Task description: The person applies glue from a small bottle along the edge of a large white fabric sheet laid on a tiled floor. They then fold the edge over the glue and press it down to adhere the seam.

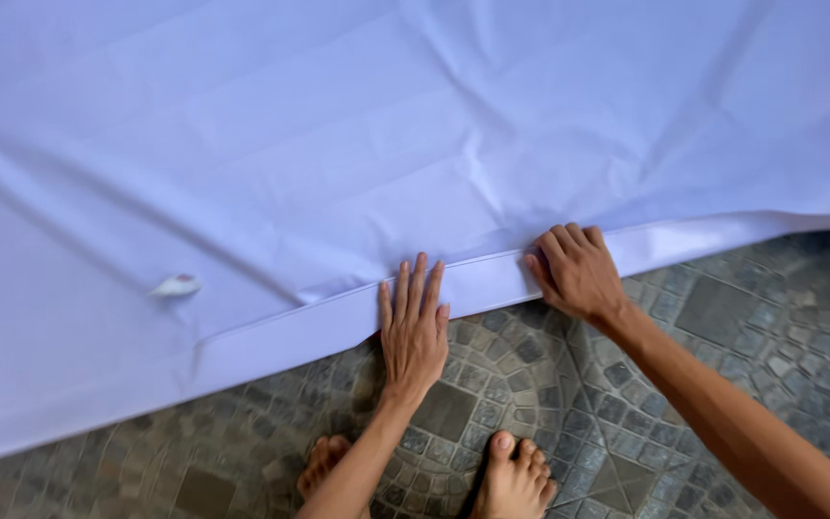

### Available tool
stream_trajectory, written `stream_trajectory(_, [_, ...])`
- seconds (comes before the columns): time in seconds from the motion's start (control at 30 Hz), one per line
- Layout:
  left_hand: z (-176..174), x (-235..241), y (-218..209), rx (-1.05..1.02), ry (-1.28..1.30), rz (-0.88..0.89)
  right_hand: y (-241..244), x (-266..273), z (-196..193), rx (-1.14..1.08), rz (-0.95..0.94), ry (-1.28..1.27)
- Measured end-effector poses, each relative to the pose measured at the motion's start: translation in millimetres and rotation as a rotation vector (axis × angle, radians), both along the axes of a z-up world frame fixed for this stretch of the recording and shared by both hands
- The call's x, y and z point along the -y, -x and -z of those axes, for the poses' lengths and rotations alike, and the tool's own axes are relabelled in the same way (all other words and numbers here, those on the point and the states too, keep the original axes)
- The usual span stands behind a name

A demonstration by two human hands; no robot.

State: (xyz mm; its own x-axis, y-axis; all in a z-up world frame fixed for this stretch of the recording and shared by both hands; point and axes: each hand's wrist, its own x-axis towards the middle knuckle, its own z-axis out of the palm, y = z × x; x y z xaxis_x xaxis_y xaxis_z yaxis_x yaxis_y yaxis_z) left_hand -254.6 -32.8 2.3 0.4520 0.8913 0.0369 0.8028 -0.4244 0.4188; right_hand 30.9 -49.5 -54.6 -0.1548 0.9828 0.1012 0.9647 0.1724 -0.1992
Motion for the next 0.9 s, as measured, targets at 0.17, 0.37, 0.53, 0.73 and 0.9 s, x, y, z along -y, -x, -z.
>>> stream_trajectory(0.17, [8.3, 2.1, 61.5, -0.078, -0.037, -0.112, 14.9, -11.4, -1.7, 0.031, -0.056, 0.139])
stream_trajectory(0.37, [17.3, 1.3, 116.7, -0.055, -0.111, 0.038, -3.8, -24.1, 7.5, 0.083, -0.197, 0.196])
stream_trajectory(0.53, [35.1, -3.3, 198.9, -0.073, -0.292, 0.133, 16.6, -16.9, -13.5, 0.234, -0.264, -0.126])
stream_trajectory(0.73, [37.5, -9.2, 228.4, -0.05, -0.447, 0.343, 43.1, -6.9, 0.1, 0.07, -0.618, -0.334])
stream_trajectory(0.9, [25.6, -16.4, 205.4, -0.011, -0.443, 0.349, 63.2, -21.6, -18.1, 0.03, -0.717, -0.353])
